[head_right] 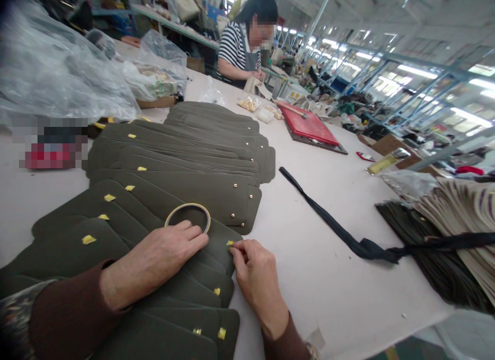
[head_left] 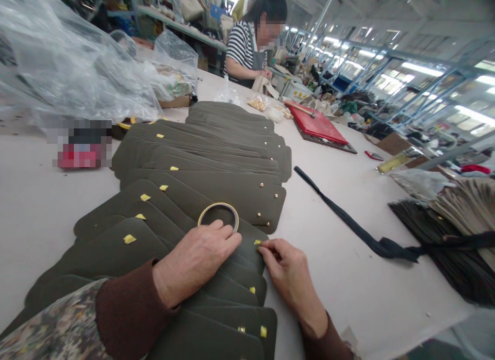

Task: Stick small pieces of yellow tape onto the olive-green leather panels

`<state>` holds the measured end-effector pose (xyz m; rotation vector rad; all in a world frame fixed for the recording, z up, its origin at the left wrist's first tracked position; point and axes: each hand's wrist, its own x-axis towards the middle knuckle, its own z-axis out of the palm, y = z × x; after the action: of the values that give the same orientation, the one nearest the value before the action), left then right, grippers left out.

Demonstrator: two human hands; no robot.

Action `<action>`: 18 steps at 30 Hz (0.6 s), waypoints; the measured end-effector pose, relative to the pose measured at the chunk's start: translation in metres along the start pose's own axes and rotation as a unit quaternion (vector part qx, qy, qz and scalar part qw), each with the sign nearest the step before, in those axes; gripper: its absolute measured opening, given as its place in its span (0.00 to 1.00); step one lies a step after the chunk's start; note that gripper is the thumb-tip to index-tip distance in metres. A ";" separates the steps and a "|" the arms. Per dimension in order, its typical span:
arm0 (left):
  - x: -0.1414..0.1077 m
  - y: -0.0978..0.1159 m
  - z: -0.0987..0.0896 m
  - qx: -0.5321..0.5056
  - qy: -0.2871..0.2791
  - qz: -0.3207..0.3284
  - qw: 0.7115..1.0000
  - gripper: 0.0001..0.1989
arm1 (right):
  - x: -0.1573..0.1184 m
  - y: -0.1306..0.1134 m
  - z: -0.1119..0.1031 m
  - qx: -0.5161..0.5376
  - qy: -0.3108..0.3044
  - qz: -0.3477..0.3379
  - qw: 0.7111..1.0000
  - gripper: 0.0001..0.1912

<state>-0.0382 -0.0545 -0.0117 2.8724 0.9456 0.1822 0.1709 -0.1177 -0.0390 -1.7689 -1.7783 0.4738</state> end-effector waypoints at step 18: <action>-0.004 -0.007 -0.001 -0.074 0.151 0.044 0.985 0.10 | 0.011 -0.015 -0.003 -0.005 -0.117 0.062 0.991 0.08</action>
<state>-0.0459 -0.0512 -0.0120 2.7964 0.8079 0.6819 0.1614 -0.1078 -0.0258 -1.9046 -1.8338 0.7516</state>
